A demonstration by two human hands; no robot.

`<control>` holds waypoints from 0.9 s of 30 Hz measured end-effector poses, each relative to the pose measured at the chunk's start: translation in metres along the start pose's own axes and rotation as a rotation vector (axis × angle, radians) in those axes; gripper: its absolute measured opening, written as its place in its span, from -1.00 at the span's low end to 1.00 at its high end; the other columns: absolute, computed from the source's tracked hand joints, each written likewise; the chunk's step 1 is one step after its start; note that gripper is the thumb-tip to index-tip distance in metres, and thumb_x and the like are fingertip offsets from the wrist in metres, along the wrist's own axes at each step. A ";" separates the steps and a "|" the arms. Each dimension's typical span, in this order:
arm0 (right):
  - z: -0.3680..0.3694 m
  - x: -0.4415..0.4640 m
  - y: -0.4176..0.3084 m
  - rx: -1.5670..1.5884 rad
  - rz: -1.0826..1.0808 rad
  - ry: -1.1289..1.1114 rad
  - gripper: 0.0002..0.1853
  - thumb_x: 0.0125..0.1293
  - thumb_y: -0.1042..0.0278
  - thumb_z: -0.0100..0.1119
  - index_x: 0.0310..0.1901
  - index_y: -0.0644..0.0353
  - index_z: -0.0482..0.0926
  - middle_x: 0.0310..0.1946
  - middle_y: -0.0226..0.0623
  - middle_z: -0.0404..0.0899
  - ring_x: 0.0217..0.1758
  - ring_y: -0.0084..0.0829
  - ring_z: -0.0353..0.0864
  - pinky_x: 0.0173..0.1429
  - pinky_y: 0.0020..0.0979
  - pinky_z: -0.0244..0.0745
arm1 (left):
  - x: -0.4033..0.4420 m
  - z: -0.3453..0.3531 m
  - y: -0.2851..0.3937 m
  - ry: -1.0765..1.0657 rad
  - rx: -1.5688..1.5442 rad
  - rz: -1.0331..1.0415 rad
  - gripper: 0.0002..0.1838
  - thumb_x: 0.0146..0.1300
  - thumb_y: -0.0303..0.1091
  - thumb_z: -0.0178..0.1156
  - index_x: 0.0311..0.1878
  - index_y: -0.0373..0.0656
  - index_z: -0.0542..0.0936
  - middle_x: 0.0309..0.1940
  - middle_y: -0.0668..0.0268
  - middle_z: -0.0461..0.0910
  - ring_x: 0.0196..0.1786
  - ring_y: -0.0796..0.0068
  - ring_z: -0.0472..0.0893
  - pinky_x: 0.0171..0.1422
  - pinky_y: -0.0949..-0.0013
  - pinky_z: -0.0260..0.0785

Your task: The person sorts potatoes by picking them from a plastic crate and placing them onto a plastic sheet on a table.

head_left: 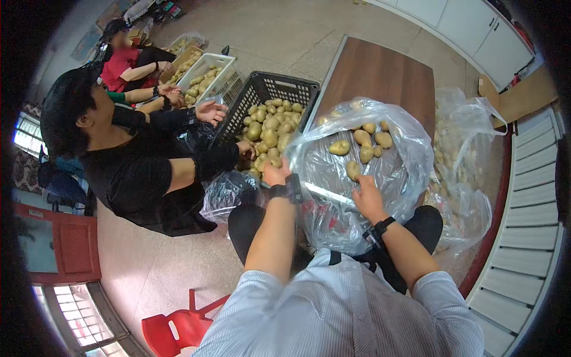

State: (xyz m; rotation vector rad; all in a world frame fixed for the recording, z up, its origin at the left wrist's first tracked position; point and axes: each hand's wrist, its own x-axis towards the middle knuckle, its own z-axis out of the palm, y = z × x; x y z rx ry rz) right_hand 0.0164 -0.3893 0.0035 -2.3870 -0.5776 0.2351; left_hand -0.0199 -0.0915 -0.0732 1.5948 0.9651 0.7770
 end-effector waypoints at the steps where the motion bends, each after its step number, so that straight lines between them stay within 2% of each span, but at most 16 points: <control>1: 0.002 0.000 0.003 0.000 -0.003 0.000 -0.61 0.17 0.38 0.14 0.06 0.16 0.38 -0.04 -0.05 0.42 -0.03 0.04 0.50 0.02 -0.06 0.43 | 0.003 0.002 -0.001 0.006 -0.095 -0.025 -0.54 0.29 -0.23 0.12 0.08 -0.44 0.37 -0.07 0.12 0.46 -0.04 0.26 0.51 0.00 0.29 0.53; 2: 0.005 0.000 0.006 -0.013 -0.047 0.021 -0.60 0.17 0.38 0.13 0.06 0.16 0.38 -0.03 -0.05 0.42 -0.01 0.04 0.49 0.03 -0.06 0.43 | 0.006 0.003 -0.001 0.014 -0.191 -0.049 -0.54 0.30 -0.23 0.11 0.07 -0.45 0.36 -0.07 0.11 0.46 -0.02 0.23 0.51 0.00 0.28 0.53; 4: 0.006 0.000 0.008 -0.023 -0.099 0.039 -0.60 0.17 0.37 0.13 0.07 0.17 0.38 -0.02 -0.04 0.41 0.00 0.05 0.48 0.04 -0.06 0.42 | 0.006 0.006 0.020 0.271 -1.136 -0.674 -0.70 0.29 -0.35 0.01 0.01 -0.32 0.47 -0.07 0.05 0.44 0.02 0.05 0.49 0.03 0.13 0.52; 9: -0.003 0.000 -0.004 -0.015 -0.039 -0.023 -0.59 0.15 0.41 0.13 0.07 0.20 0.38 0.03 -0.01 0.38 0.05 0.05 0.45 0.10 -0.09 0.41 | -0.016 0.019 0.029 0.165 -1.003 -0.583 -0.75 0.32 -0.32 -0.07 -0.07 -0.29 0.44 -0.16 0.04 0.42 -0.11 0.07 0.53 -0.08 0.09 0.54; 10: -0.001 0.003 0.000 0.007 -0.030 -0.051 -0.55 0.11 0.44 0.16 0.08 0.19 0.38 0.05 -0.01 0.37 0.09 0.03 0.44 0.14 -0.12 0.40 | -0.025 0.016 0.023 0.025 -0.439 -0.187 -0.76 0.32 -0.32 -0.03 -0.09 -0.29 0.42 -0.20 0.07 0.44 -0.17 0.10 0.56 -0.09 0.10 0.55; 12: -0.005 0.005 -0.002 -0.027 -0.098 -0.013 -0.52 0.09 0.45 0.17 0.10 0.18 0.37 0.06 -0.03 0.37 0.10 0.01 0.43 0.14 -0.14 0.40 | -0.044 0.006 0.051 -0.080 -0.309 -0.180 -0.78 0.31 -0.32 0.01 -0.11 -0.28 0.41 -0.24 0.12 0.48 -0.27 0.16 0.58 -0.15 0.14 0.56; 13: -0.005 0.007 -0.009 -0.085 -0.134 0.060 -0.49 0.07 0.46 0.19 0.12 0.16 0.36 0.07 -0.05 0.36 0.12 -0.01 0.42 0.14 -0.15 0.40 | -0.057 0.008 0.088 -0.062 -0.782 -0.538 -0.78 0.32 -0.32 0.00 -0.10 -0.28 0.41 -0.25 0.14 0.49 -0.30 0.19 0.58 -0.20 0.17 0.57; 15: -0.005 0.014 -0.018 -0.144 -0.174 0.072 -0.46 0.04 0.49 0.19 0.14 0.16 0.36 0.10 -0.05 0.35 0.12 -0.01 0.42 0.15 -0.15 0.40 | -0.061 0.015 0.063 -0.257 -0.844 -0.641 -0.78 0.33 -0.32 0.00 -0.08 -0.28 0.40 -0.26 0.13 0.48 -0.29 0.19 0.58 -0.21 0.18 0.57; 17: -0.010 0.018 -0.018 -0.224 -0.184 0.098 -0.43 0.02 0.52 0.19 0.16 0.15 0.35 0.13 -0.06 0.34 0.13 -0.01 0.41 0.15 -0.16 0.40 | -0.081 0.021 0.079 -0.275 -0.782 -0.664 -0.78 0.31 -0.35 -0.02 -0.06 -0.26 0.41 -0.30 0.19 0.48 -0.38 0.25 0.60 -0.31 0.18 0.60; 18: -0.009 0.022 -0.022 -0.283 -0.229 0.108 -0.41 0.00 0.54 0.19 0.16 0.14 0.35 0.15 -0.06 0.33 0.12 0.00 0.41 0.15 -0.15 0.41 | -0.087 0.021 0.081 -0.350 -0.725 -0.686 -0.78 0.32 -0.34 -0.01 -0.07 -0.26 0.39 -0.28 0.16 0.45 -0.29 0.15 0.58 -0.17 0.13 0.57; 22: 0.003 0.029 -0.020 -0.333 -0.261 0.054 -0.42 0.02 0.52 0.16 0.16 0.13 0.35 0.22 -0.09 0.31 0.08 0.01 0.44 0.11 -0.10 0.44 | -0.098 0.029 0.064 -0.509 -0.640 -0.880 -0.75 0.31 -0.33 0.01 -0.04 -0.27 0.39 -0.22 0.12 0.45 -0.24 0.06 0.58 -0.12 0.07 0.58; 27: 0.015 0.035 -0.009 -0.382 -0.250 0.055 -0.51 0.09 0.52 0.09 0.13 0.14 0.38 0.21 -0.14 0.33 0.05 -0.02 0.48 0.06 -0.12 0.47 | -0.103 0.032 0.055 -0.568 -0.540 -0.913 -0.73 0.31 -0.34 -0.01 -0.03 -0.34 0.40 -0.13 0.03 0.46 -0.16 0.01 0.59 -0.11 0.06 0.57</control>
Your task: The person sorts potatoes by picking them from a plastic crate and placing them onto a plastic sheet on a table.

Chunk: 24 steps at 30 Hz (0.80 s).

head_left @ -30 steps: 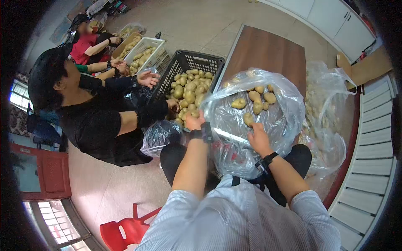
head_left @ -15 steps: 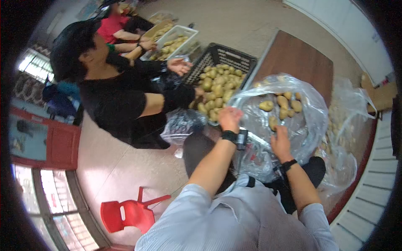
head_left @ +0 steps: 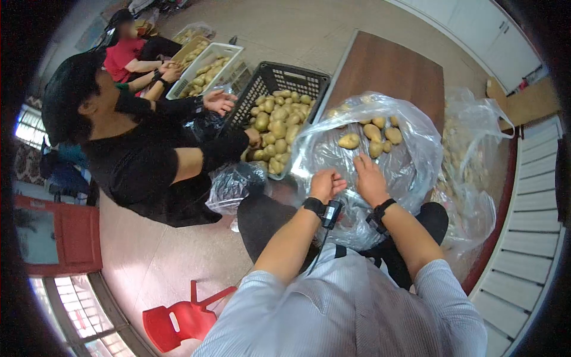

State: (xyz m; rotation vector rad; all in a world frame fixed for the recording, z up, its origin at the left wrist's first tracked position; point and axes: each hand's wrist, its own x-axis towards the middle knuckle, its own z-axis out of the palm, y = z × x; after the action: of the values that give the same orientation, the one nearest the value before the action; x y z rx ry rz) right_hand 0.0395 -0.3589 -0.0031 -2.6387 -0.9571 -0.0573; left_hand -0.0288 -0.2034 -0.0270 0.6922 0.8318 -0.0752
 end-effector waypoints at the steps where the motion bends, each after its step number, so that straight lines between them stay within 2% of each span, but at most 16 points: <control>1: 0.003 0.000 0.003 0.005 -0.003 -0.022 -0.53 0.10 0.52 0.08 0.12 0.14 0.39 0.20 -0.14 0.34 0.04 -0.02 0.49 0.06 -0.13 0.48 | 0.000 0.000 0.000 -0.002 0.013 0.004 -0.73 0.31 -0.35 -0.01 -0.03 -0.34 0.40 -0.14 0.03 0.46 -0.16 0.01 0.59 -0.11 0.06 0.57; 10: 0.013 -0.010 0.014 0.154 0.088 -0.088 -0.58 0.14 0.52 0.09 0.09 0.12 0.43 0.14 -0.04 0.36 0.03 0.03 0.51 0.08 -0.14 0.47 | 0.003 0.000 -0.005 -0.036 0.091 -0.021 -0.78 0.32 -0.34 0.01 -0.11 -0.30 0.41 -0.20 0.10 0.46 -0.19 0.09 0.60 -0.14 0.13 0.58; 16: 0.006 -0.013 0.006 0.398 0.156 -0.089 -0.55 0.08 0.44 0.22 0.08 0.18 0.45 -0.01 -0.02 0.52 0.03 -0.02 0.53 0.06 -0.19 0.49 | 0.006 -0.002 -0.012 -0.002 0.099 -0.028 -0.80 0.30 -0.33 0.03 -0.12 -0.25 0.42 -0.25 0.19 0.47 -0.21 0.16 0.61 -0.16 0.14 0.56; 18: 0.002 -0.011 -0.002 0.642 0.236 -0.089 -0.57 0.10 0.39 0.25 0.05 0.19 0.47 -0.11 -0.02 0.59 -0.03 -0.08 0.60 0.04 -0.23 0.50 | 0.007 -0.002 -0.014 -0.004 0.153 -0.045 -0.78 0.31 -0.27 0.04 -0.07 -0.17 0.46 -0.18 0.19 0.51 -0.18 0.19 0.61 -0.12 0.18 0.56; 20: -0.002 -0.004 -0.007 0.741 0.267 -0.152 -0.58 0.11 0.38 0.26 0.04 0.20 0.49 -0.12 -0.02 0.61 -0.06 -0.11 0.62 0.04 -0.24 0.51 | 0.009 -0.003 -0.014 0.004 0.178 -0.046 -0.76 0.31 -0.23 0.05 -0.04 -0.13 0.48 -0.14 0.20 0.52 -0.16 0.21 0.61 -0.10 0.20 0.55; 22: 0.000 0.002 -0.008 0.834 0.300 -0.214 -0.59 0.12 0.36 0.27 0.03 0.20 0.50 -0.14 -0.01 0.62 -0.08 -0.14 0.64 0.03 -0.26 0.51 | 0.001 0.003 -0.005 -0.114 0.207 -0.087 -0.67 0.34 -0.15 0.00 0.07 -0.11 0.46 -0.07 0.18 0.52 -0.15 0.25 0.61 -0.07 0.24 0.55; 23: 0.001 0.004 -0.008 0.856 0.303 -0.248 -0.57 0.12 0.32 0.29 0.05 0.18 0.50 -0.12 -0.09 0.63 -0.06 -0.13 0.64 0.02 -0.26 0.51 | -0.004 0.005 -0.002 -0.184 0.179 -0.097 -0.61 0.37 -0.11 -0.06 0.14 -0.10 0.44 -0.05 0.21 0.53 -0.13 0.27 0.61 -0.03 0.25 0.56; 24: 0.004 0.005 -0.008 0.876 0.308 -0.282 -0.55 0.12 0.29 0.30 0.06 0.16 0.50 -0.09 -0.16 0.63 -0.04 -0.13 0.63 0.02 -0.27 0.51 | -0.002 0.003 -0.001 -0.245 0.175 -0.093 -0.60 0.37 -0.10 -0.05 0.15 -0.10 0.43 0.01 0.25 0.52 -0.03 0.20 0.61 0.00 0.23 0.55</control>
State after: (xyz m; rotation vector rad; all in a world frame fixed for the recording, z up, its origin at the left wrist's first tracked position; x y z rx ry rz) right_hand 0.0380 -0.3486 -0.0033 -1.9444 -0.4639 0.6645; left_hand -0.0283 -0.2067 -0.0245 0.7902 0.6255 -0.3139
